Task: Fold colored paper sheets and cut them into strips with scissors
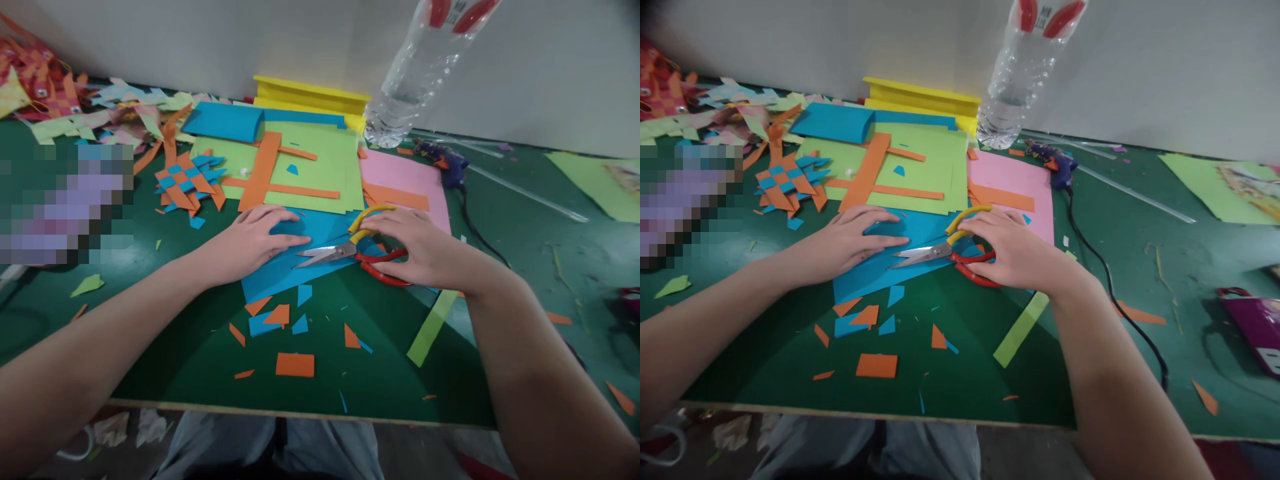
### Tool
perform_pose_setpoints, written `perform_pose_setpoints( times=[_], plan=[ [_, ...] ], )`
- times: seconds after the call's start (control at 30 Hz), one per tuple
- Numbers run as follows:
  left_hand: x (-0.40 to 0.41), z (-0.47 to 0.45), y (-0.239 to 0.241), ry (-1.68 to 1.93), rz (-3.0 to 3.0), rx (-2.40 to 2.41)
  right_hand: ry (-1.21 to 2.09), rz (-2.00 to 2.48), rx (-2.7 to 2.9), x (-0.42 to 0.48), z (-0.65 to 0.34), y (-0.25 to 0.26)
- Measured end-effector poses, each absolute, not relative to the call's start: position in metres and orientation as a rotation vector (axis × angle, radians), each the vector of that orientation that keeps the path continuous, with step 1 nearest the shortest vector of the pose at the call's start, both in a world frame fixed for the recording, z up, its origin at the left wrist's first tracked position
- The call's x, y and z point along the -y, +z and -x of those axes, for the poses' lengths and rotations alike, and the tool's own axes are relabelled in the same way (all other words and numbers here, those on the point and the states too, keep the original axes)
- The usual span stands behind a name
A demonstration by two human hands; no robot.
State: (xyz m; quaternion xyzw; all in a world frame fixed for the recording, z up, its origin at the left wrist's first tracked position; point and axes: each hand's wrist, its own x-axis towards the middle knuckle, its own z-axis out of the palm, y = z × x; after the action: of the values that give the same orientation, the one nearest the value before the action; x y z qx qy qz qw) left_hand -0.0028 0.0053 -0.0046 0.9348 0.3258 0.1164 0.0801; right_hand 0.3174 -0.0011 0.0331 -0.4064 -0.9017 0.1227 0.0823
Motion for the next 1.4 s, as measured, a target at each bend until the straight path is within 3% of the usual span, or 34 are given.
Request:
perform_pose_setpoints(
  times=[1.4],
  plan=[
    [-0.004,0.001,-0.005,0.312,-2.788,-1.003,0.359,1.209,2.692,0.006,-0.306,0.033]
  ],
)
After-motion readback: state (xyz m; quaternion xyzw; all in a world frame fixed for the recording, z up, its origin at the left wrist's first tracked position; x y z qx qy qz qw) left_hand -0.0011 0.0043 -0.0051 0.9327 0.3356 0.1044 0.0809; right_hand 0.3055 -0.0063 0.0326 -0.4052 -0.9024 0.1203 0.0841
